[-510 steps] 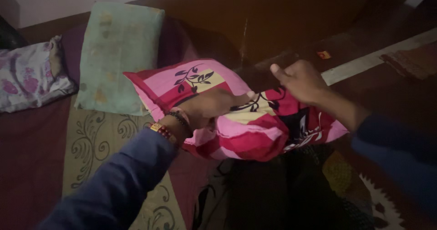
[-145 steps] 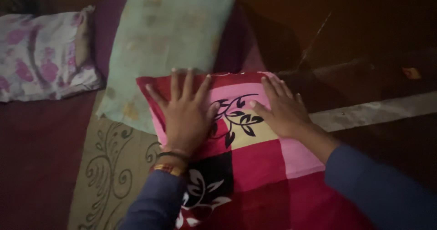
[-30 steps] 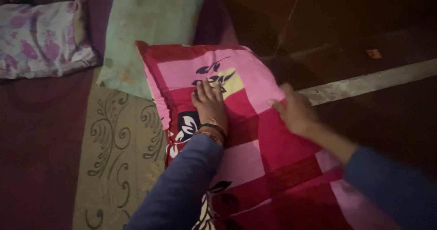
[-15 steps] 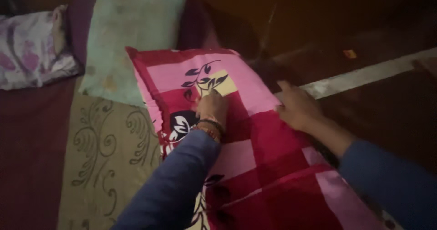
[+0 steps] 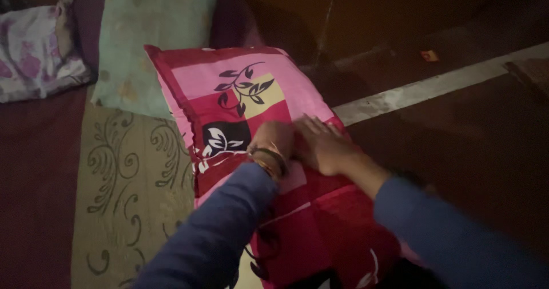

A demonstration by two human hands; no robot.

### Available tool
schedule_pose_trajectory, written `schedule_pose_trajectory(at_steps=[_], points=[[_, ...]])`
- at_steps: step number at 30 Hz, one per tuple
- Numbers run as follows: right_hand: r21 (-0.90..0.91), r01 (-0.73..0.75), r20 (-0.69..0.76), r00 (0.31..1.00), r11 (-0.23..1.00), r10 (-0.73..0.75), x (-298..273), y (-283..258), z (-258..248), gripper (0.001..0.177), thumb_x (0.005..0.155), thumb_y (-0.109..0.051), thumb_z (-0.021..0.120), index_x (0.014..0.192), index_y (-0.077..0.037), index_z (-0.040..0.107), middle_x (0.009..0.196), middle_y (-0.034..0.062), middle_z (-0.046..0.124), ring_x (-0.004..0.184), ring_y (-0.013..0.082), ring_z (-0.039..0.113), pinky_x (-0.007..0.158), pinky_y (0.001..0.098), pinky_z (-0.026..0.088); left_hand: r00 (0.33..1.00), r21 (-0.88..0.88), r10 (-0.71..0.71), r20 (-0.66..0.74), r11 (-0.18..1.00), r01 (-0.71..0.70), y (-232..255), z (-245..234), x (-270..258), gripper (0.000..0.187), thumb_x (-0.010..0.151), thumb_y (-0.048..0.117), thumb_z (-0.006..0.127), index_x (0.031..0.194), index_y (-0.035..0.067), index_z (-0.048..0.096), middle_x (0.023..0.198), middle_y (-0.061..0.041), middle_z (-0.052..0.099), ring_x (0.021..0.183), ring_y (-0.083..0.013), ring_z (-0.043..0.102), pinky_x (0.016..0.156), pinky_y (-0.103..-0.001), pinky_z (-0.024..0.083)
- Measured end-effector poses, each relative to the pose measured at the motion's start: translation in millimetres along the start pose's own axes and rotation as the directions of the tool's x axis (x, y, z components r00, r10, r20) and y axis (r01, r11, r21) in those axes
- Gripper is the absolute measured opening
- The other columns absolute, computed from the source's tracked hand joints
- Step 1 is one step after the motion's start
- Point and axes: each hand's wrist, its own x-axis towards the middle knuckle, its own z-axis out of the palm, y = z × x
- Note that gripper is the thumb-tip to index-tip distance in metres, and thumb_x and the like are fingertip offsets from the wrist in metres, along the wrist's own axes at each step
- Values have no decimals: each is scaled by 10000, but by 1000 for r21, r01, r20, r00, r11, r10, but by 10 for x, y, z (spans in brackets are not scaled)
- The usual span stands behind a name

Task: The person places a pink and red patterned pillowcase onto a pillow, smooths it, and then places a white floral pillowcase onto another pillow. They adjust and smooth both pillowcases by hand.

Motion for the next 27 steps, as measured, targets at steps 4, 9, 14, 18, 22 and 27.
schedule_pose_trajectory(at_steps=[4, 9, 14, 18, 22, 27], points=[[-70, -69, 144, 986, 995, 79, -86, 165, -71, 867, 982, -688, 320, 1631, -195, 26, 1730, 18, -33, 1594, 202, -22, 1261, 540, 47, 972, -3, -139, 189, 990, 142, 216, -65, 105, 574, 891, 540, 656, 1226, 78, 723, 1389, -196, 591, 1161, -437, 644, 547, -697, 543], [-64, -68, 140, 987, 996, 76, -224, 237, -119, 805, 1007, -639, 290, 1634, -188, 63, 1732, 20, 3, 1590, 204, 9, 1262, 507, 99, 985, 185, -175, -8, 967, 173, 349, 428, 224, 346, 928, 305, 667, 1198, 97, 726, 1494, -287, 454, 1016, -502, 712, 400, -695, 549], [-29, 75, -59, 995, 997, -77, -389, 196, -209, 609, 1013, -464, 479, 1500, -99, 446, 1548, 160, 438, 1427, 313, 416, 1141, 444, 355, 974, 144, -177, 140, 977, 157, 291, 388, 330, 413, 843, 308, 763, 1157, 40, 739, 1258, -157, 640, 933, -391, 775, 553, -638, 591], [66, 42, 204, 978, 997, -54, -473, 249, -696, 296, 958, -316, 641, 1038, -63, 771, 987, 150, 782, 889, 282, 754, 842, 421, 569, 989, -28, 132, 62, 991, -131, 54, -142, -248, 204, 847, 253, 728, 978, 105, 776, 1020, -137, 723, 870, -331, 768, 645, -519, 610], [181, 65, 318, 940, 981, -121, -541, 300, -1088, 184, 832, -227, 768, 887, -53, 793, 782, 119, 787, 663, 249, 756, 640, 414, 596, 953, -31, 238, -189, 968, -248, 51, -522, -448, 119, 861, 199, 686, 863, 145, 793, 872, -128, 758, 820, -307, 756, 698, -447, 612], [211, -51, 468, 882, 976, -56, -748, 210, -1381, 193, 811, -230, 823, 885, -52, 813, 768, 81, 788, 691, 167, 744, 637, 342, 562, 942, -53, 332, -56, 941, -335, 370, -830, -418, 135, 850, 214, 704, 871, 112, 789, 883, -146, 746, 860, -319, 744, 719, -442, 611]])
